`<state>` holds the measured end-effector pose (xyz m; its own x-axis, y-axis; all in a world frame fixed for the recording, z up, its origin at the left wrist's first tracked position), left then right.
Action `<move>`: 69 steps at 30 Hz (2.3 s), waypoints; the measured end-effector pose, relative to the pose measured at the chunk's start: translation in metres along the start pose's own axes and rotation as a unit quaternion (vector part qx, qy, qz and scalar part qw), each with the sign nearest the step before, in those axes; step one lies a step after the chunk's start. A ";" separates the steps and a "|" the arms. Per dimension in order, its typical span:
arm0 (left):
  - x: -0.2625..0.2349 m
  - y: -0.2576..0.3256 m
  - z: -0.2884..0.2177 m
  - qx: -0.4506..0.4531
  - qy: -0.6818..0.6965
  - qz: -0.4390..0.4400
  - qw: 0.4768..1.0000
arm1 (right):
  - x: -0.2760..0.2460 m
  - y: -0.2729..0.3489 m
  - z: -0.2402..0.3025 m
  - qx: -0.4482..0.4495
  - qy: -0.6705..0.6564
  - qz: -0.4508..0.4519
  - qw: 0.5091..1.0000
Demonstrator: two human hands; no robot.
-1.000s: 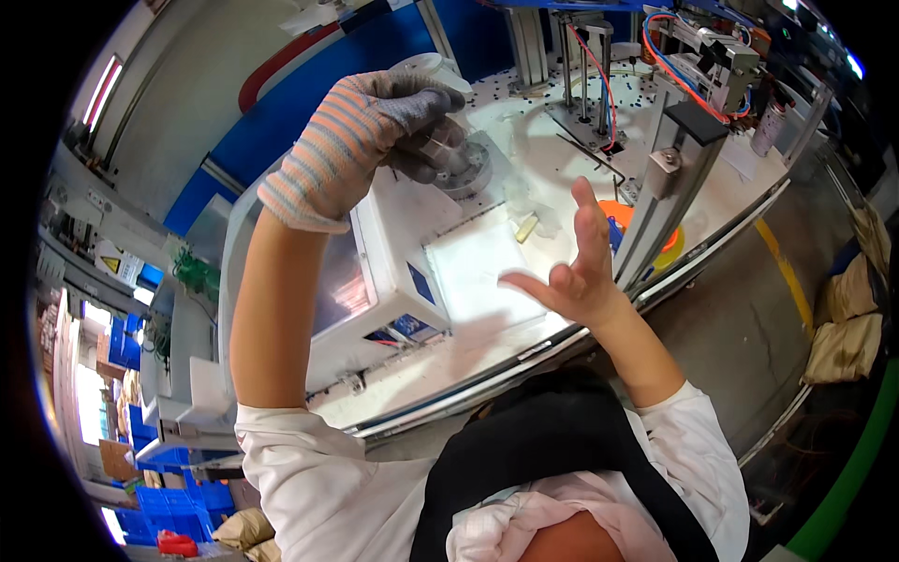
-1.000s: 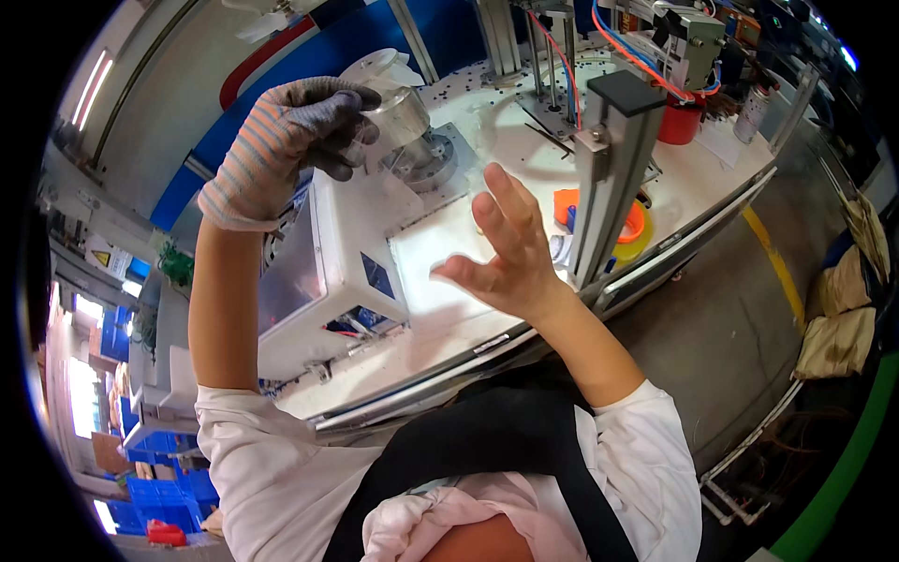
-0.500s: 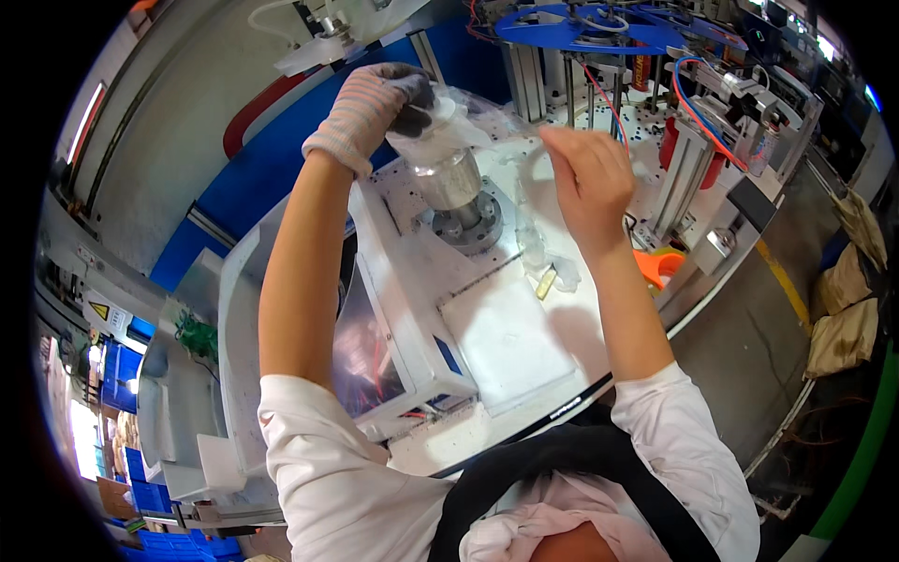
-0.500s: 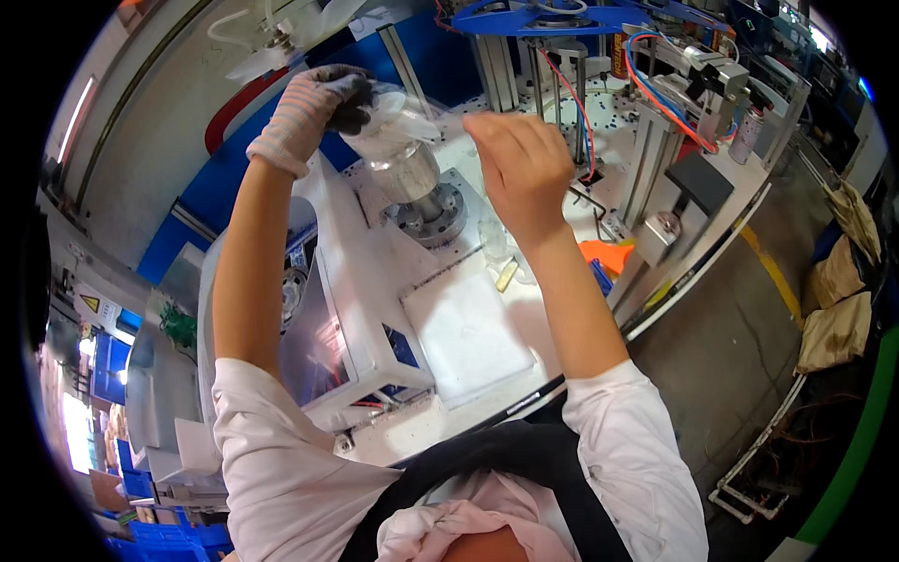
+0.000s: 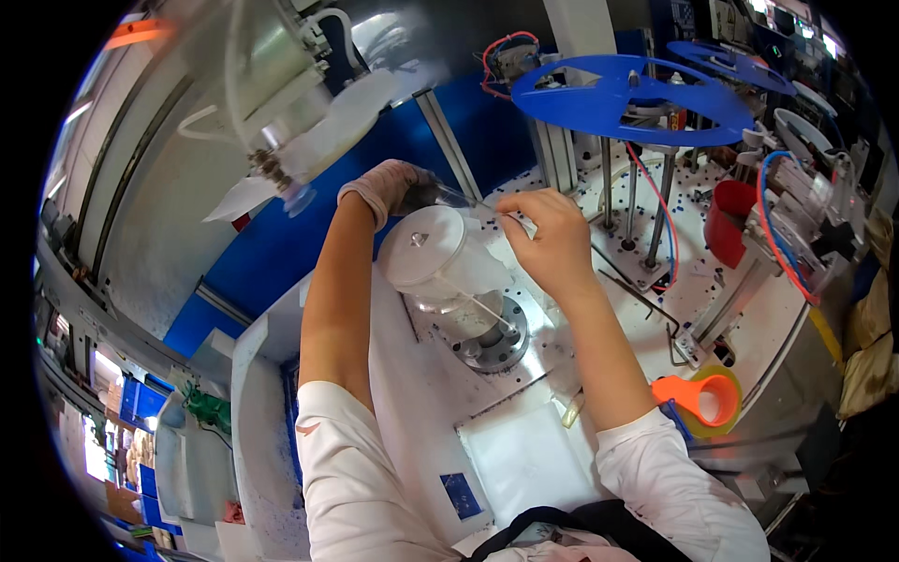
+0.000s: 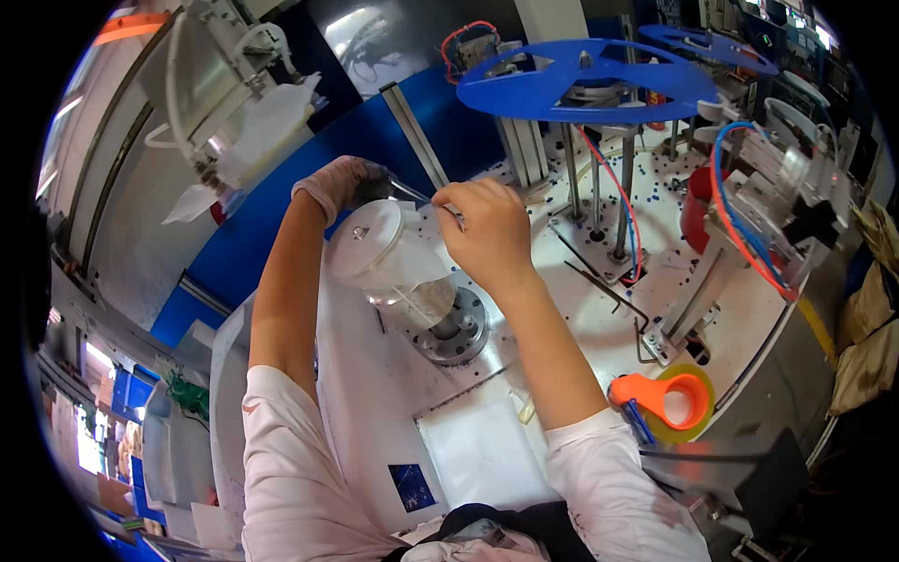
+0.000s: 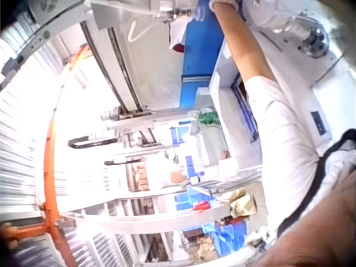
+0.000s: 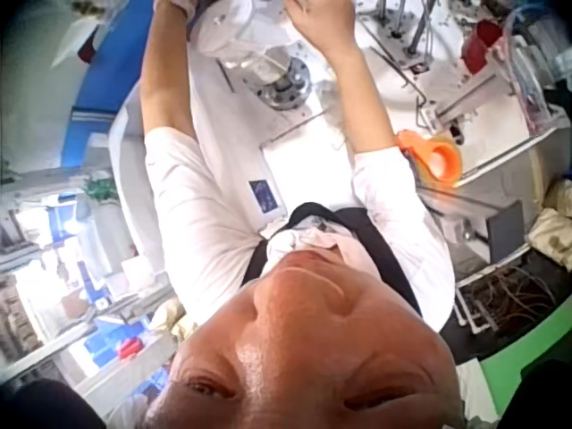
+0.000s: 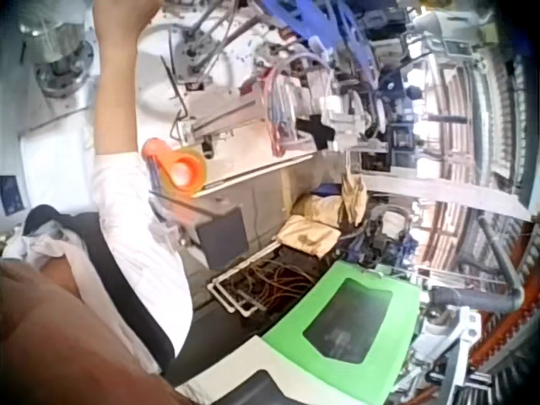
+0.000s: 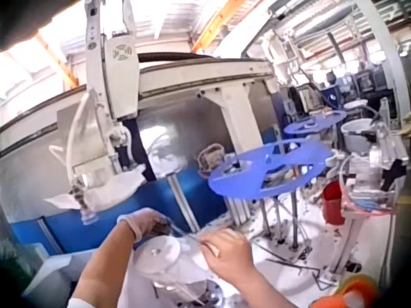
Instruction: The person assembles a transparent cylindrical component onto a machine, securing it with a white strap and tightening a knob. They then walk to a nearby table and stack blue plastic reels into a blue bin.
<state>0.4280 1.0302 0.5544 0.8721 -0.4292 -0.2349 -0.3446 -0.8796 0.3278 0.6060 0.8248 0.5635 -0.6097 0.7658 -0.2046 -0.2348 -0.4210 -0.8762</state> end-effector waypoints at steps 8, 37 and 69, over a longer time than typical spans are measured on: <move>-0.002 0.012 0.012 0.055 -0.205 0.055 0.976 | 0.019 -0.001 -0.016 0.101 -0.061 0.106 0.987; -0.012 -0.023 0.052 0.000 0.192 -0.031 0.981 | 0.043 -0.002 -0.056 0.137 -0.028 0.026 0.990; -0.011 -0.013 0.043 -0.052 0.130 -0.042 0.989 | 0.033 -0.028 -0.035 0.158 0.053 0.130 0.977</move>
<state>0.4085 1.0379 0.5135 0.9608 -0.2761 -0.0273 -0.2408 -0.8786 0.4124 0.6190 0.8791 0.5656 -0.6022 0.6517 -0.4611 -0.3142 -0.7244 -0.6136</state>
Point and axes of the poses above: each hand's wrist, its own y-axis away from the middle knuckle, its own x-axis out of the palm, z = x × y, the point moved 9 cm from there along -y, towards the middle knuckle, and after that the axes turned 7 degrees about y, right-handed, at the moved point
